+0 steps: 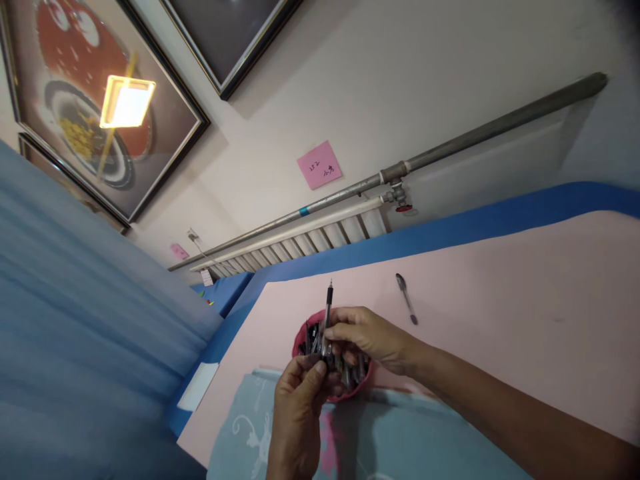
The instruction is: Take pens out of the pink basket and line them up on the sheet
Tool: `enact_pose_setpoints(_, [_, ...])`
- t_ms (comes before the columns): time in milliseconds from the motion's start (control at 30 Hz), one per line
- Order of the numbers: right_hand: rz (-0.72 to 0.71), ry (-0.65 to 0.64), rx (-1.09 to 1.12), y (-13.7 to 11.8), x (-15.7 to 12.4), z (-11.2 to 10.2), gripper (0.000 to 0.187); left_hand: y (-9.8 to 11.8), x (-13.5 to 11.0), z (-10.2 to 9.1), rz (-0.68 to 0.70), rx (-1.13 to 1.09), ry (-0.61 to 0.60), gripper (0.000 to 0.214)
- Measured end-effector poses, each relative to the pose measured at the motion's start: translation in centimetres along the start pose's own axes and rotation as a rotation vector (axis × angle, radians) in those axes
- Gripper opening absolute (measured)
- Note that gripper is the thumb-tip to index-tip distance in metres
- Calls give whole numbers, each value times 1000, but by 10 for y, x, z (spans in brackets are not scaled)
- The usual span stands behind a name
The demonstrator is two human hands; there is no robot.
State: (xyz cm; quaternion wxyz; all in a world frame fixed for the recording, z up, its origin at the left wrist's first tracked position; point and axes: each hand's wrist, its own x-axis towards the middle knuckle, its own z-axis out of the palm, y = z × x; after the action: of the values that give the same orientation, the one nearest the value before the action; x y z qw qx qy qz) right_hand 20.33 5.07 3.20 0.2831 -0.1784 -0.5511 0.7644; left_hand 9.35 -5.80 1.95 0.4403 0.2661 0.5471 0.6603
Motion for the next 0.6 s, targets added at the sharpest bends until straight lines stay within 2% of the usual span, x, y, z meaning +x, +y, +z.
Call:
enact_pose_setpoints(167, [-9, 55, -78, 6, 3, 1, 8, -3, 0, -1, 101, 108, -24, 17])
enact_pose_setpoints(300, [14, 13, -54, 9, 4, 1, 9, -3, 1, 1, 32, 28, -20, 19])
enact_pose_setpoints(400, [12, 15, -89, 11, 4, 0, 9, -4, 2, 0, 48, 45, -27, 19])
enact_pose_setpoints(500, [17, 73, -158, 14, 5, 0, 11, -7, 2, -3, 127, 170, -30, 19])
enact_pose_setpoints(600, [17, 118, -190, 15, 4, 3, 10, -10, 2, -6, 228, 393, 30, 21])
